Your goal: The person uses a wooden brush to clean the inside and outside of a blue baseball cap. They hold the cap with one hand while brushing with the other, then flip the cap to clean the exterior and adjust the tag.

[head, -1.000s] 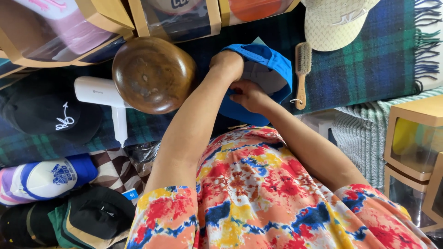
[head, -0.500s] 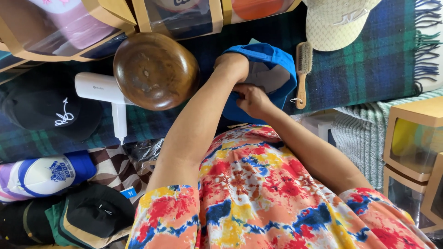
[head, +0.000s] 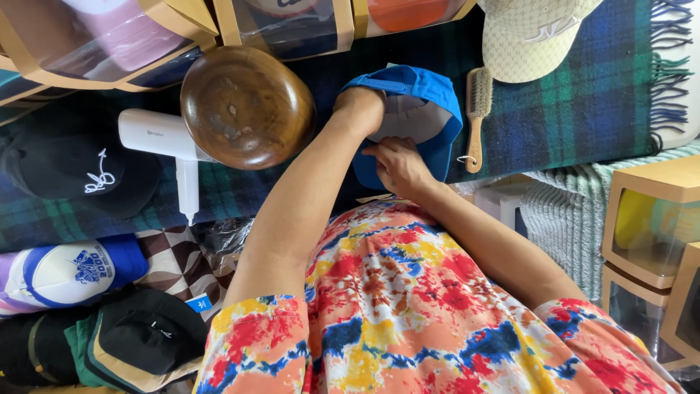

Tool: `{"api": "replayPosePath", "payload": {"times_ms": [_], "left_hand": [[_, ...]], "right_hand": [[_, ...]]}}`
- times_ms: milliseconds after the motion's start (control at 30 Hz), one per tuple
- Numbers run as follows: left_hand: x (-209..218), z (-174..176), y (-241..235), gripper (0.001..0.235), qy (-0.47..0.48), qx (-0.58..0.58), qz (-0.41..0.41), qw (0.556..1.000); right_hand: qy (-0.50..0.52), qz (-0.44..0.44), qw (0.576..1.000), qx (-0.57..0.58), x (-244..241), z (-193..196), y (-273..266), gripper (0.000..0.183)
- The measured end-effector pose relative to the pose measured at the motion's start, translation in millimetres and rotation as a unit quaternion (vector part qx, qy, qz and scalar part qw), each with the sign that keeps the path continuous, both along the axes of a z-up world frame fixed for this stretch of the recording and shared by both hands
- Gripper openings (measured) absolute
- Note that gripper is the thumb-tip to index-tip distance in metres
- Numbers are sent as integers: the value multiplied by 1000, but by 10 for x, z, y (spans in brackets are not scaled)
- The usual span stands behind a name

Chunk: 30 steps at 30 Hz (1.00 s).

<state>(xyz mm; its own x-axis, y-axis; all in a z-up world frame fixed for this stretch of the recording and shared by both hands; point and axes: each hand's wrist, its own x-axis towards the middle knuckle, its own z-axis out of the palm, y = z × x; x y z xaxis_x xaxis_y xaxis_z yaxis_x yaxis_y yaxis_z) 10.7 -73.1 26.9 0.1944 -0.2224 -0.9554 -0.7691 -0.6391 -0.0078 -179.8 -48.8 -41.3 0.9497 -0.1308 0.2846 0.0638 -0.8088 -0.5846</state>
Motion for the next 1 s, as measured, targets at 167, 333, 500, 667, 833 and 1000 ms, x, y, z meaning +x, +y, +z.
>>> {"api": "replayPosePath", "payload": {"times_ms": [167, 333, 500, 667, 833, 1000], "left_hand": [[-18, 47, 30, 56, 3, -5, 34, 999], [-135, -68, -88, 59, 0, 32, 19, 999], [-271, -355, 114, 25, -76, -226, -2, 971], [-361, -651, 442, 15, -137, -443, -21, 886], [-377, -537, 449, 19, -102, -399, 19, 911], [-253, -1216, 459, 46, -49, -275, 96, 955]], "right_hand": [[28, -39, 991, 129, -23, -30, -61, 42], [137, -93, 980, 111, 13, -69, -90, 25], [259, 9, 965, -31, -42, 91, -446, 42], [317, 96, 907, -260, -154, 325, -1022, 43], [380, 142, 905, -129, -44, 292, -1148, 36], [366, 155, 913, -86, 38, 312, -1089, 22]]}}
